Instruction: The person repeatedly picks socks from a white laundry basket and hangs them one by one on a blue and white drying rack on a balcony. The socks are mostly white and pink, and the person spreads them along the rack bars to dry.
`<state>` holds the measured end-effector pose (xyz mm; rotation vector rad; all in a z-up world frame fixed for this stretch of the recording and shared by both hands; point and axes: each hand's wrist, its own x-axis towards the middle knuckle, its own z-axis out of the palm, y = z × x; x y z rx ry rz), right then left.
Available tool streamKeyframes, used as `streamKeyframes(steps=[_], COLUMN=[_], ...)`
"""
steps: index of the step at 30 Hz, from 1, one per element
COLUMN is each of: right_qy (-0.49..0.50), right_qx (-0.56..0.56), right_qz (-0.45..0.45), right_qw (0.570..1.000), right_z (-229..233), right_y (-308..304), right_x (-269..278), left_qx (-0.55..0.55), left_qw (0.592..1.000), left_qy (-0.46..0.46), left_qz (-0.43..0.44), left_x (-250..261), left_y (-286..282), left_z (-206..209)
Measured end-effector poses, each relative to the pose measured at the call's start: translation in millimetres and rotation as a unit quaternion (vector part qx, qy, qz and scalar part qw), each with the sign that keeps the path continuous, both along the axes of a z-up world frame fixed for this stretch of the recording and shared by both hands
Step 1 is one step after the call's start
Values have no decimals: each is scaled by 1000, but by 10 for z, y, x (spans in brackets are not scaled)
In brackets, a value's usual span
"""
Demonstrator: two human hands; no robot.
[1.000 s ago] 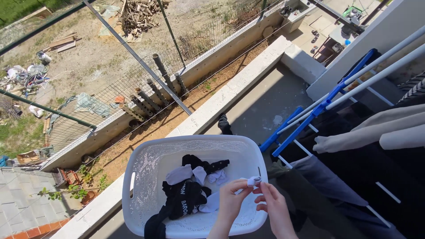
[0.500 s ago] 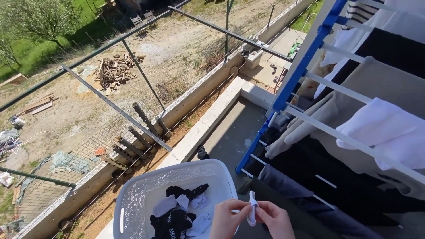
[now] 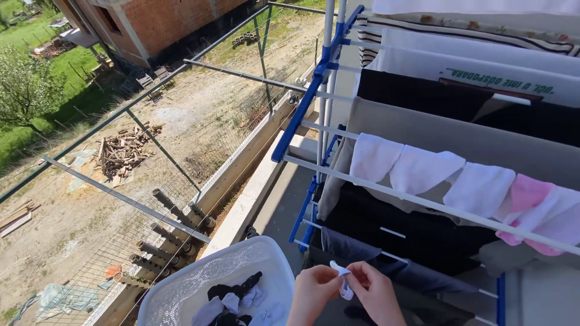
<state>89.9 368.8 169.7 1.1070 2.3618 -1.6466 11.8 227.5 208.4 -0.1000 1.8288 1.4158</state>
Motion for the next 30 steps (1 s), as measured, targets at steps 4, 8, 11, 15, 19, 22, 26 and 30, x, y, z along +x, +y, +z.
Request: streamKeyframes(steps=[4, 8, 11, 15, 19, 22, 26, 30], right_qy=[51, 82, 51, 47, 34, 84, 143, 211], right_qx=[5, 45, 72, 131, 151, 150, 267, 378], right_qz=[-16, -13, -11, -3, -39, -75, -98, -106], right_qw=[999, 996, 996, 990, 987, 982, 948, 895], right_z=[69, 352, 513, 444, 365, 427, 362, 263], right_y=[192, 340, 440, 586, 733, 792, 815, 855], right_x=[117, 245, 350, 509, 638, 729, 874, 956], left_qx=[36, 114, 127, 162, 256, 305, 107, 5], left_qw=[999, 992, 988, 983, 959, 928, 977, 937], left_qy=[-15, -47, -76, -86, -119, -213, 107, 303], left_qz=[-36, -22, -37, -24, -28, -25, -150, -174], left_x=[58, 88, 115, 183, 281, 369, 495, 608], left_y=[187, 321, 427, 543, 723, 880, 1060, 1239], left_z=[157, 139, 205, 32, -276, -174, 153, 165])
